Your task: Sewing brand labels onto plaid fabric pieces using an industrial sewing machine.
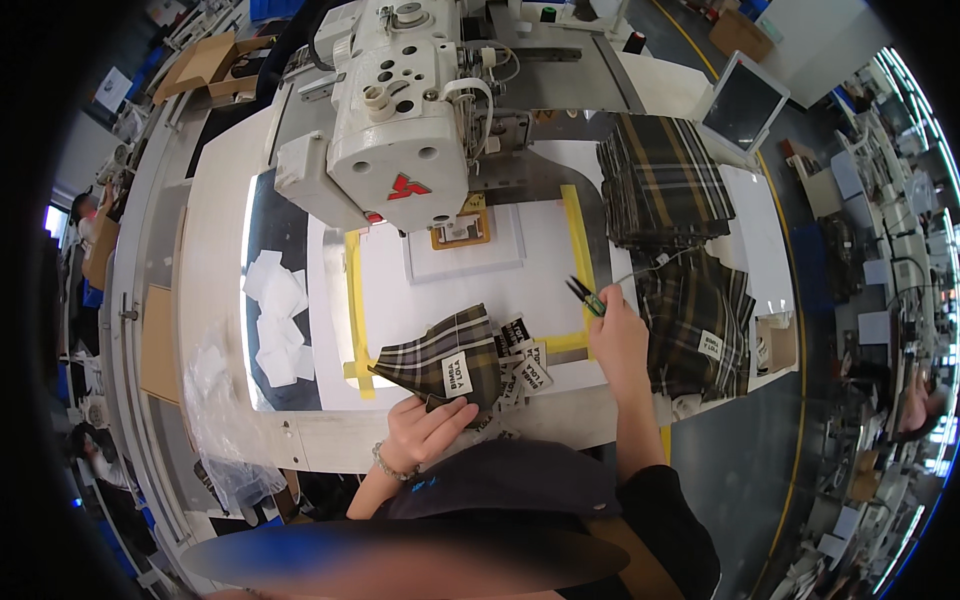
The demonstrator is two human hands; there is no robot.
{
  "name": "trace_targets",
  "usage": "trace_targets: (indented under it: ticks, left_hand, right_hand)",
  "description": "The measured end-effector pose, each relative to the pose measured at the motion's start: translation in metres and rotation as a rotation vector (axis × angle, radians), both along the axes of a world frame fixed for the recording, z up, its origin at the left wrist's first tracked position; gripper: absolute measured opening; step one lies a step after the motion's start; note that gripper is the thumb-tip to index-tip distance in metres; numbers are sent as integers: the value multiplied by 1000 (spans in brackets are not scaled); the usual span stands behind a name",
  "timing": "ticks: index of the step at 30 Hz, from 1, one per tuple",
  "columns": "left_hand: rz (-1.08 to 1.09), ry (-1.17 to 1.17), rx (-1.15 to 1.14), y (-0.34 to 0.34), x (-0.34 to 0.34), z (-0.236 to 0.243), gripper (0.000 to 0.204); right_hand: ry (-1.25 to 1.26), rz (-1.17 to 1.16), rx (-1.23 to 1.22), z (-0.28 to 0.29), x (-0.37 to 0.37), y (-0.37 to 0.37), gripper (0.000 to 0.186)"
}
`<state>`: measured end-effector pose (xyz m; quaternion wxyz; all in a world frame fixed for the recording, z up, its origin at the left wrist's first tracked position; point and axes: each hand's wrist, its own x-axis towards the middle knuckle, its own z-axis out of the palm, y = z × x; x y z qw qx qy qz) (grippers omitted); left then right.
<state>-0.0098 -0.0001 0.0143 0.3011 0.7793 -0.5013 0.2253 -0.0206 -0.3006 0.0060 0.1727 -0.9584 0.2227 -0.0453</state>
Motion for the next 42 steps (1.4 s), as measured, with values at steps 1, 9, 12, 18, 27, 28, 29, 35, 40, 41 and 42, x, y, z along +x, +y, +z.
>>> trace_targets:
  ticks: [1,9,12,18,27,28,29,35,40,41,42]
  left_hand:
    - [0,3,-1,0,0,1,32]
    - [-19,26,-47,-2,0,-1,31]
    - [18,39,-16,4,-3,1,32]
    - [53,30,-62,20,-6,-6,34]
    - [134,-57,-153,29,-6,0,34]
    - [140,-55,-152,29,-7,1,34]
    - [137,-63,-146,29,-7,2,34]
    - [139,-87,-136,29,-7,3,37]
    - [140,-95,-115,33,-7,6,39]
    - [139,-94,-115,33,-7,6,39]
    - [137,-92,-115,33,-7,7,39]
  right_hand:
    - [-5,10,99,0,-1,-4,23]
    - [-452,125,610,37,22,17,22]
    - [-520,201,471,62,36,22,21]
    - [-617,623,-209,78,67,26,27]
    - [-415,949,-472,85,94,61,37]
    - [-452,1034,-484,79,99,64,37]
    - [-489,1116,-497,75,104,67,37]
    - [-443,1366,-634,66,130,79,28]
    - [-381,1513,-670,65,145,91,21]
    - [-347,1559,-696,66,147,94,16]
    - [-349,1559,-698,65,148,97,16]
